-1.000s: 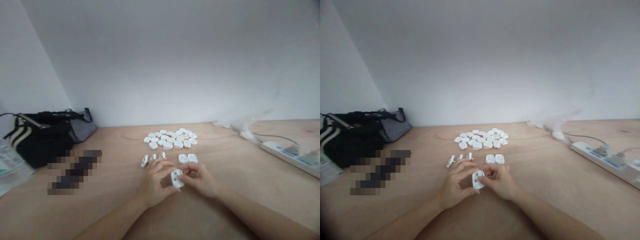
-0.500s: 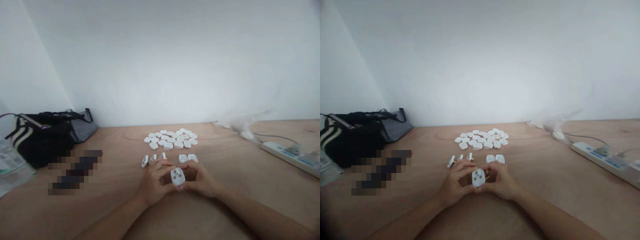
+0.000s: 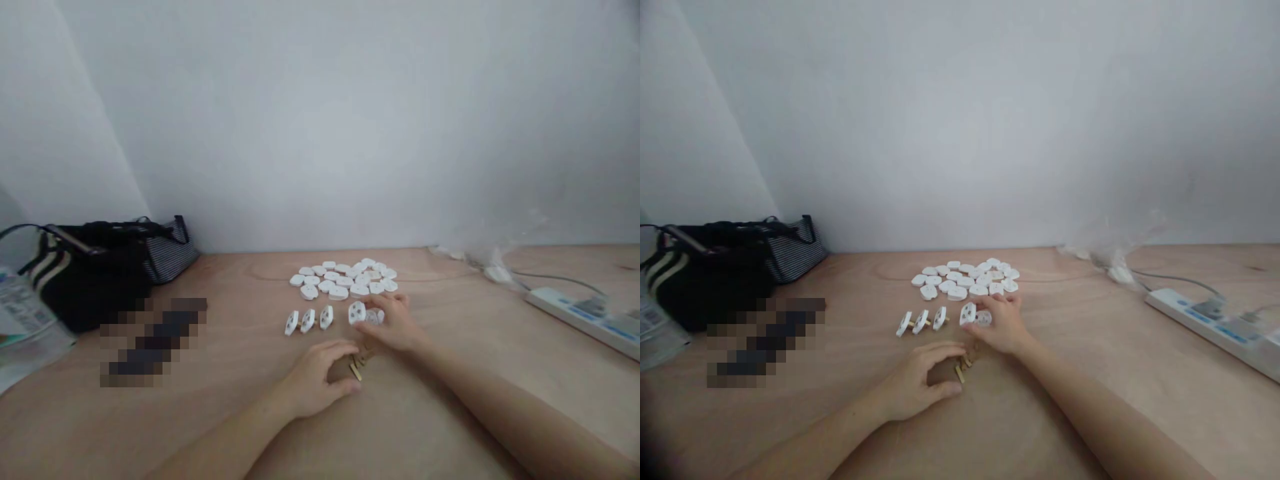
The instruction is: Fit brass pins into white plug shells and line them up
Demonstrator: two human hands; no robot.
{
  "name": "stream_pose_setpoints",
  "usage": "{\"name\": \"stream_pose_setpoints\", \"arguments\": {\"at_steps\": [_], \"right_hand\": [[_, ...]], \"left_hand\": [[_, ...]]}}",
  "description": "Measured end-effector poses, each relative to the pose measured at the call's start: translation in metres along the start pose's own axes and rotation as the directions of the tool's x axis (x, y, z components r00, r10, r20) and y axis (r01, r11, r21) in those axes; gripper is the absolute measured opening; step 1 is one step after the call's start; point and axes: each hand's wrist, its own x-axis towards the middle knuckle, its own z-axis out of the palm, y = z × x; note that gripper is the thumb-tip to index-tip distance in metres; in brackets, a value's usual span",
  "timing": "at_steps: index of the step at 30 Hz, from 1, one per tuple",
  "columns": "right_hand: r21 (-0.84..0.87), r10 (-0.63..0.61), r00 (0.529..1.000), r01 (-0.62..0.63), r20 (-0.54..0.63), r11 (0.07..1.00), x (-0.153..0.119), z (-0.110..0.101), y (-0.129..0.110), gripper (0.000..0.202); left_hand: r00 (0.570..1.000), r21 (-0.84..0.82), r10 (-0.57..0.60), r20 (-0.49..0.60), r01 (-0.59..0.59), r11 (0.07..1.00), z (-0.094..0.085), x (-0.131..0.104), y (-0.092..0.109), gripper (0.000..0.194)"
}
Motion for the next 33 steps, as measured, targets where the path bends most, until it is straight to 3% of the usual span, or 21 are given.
{"name": "stream_pose_setpoints", "arguments": {"at_steps": [7, 11, 13, 21, 26, 33], "right_hand": [[-0.067, -0.036, 0.994, 0.043, 0.106, 0.997, 0.018, 0.021, -0.007, 0.038], [-0.125, -0.042, 0.989, 0.060, 0.142, 0.990, 0.019, 0.014, 0.005, 0.059], [-0.161, -0.044, 0.986, 0.071, 0.163, 0.984, 0.017, 0.005, 0.013, 0.059], [-0.226, -0.048, 0.979, 0.093, 0.199, 0.970, -0.001, -0.008, 0.024, 0.041], [-0.161, -0.066, 0.992, 0.082, 0.103, 0.984, -0.020, -0.016, 0.012, 0.047], [-0.031, -0.140, 0.970, 0.149, 0.199, 0.988, -0.047, -0.018, -0.008, 0.046]], "left_hand": [[0.998, -0.002, 0.031, 0.051, -0.031, 1.000, 0.000, -0.001, -0.002, 0.035], [1.000, 0.001, 0.009, 0.015, -0.010, 1.000, 0.000, 0.000, -0.002, 0.034], [1.000, 0.001, 0.009, -0.005, -0.009, 1.000, 0.000, 0.000, -0.002, 0.036], [0.998, 0.048, 0.039, 0.049, -0.042, 0.998, 0.001, 0.001, -0.005, 0.030], [0.998, -0.014, 0.065, 0.008, -0.064, 0.998, 0.002, 0.002, -0.009, 0.022], [0.999, -0.030, 0.037, -0.024, -0.038, 0.999, 0.003, 0.005, -0.012, 0.009]]}}
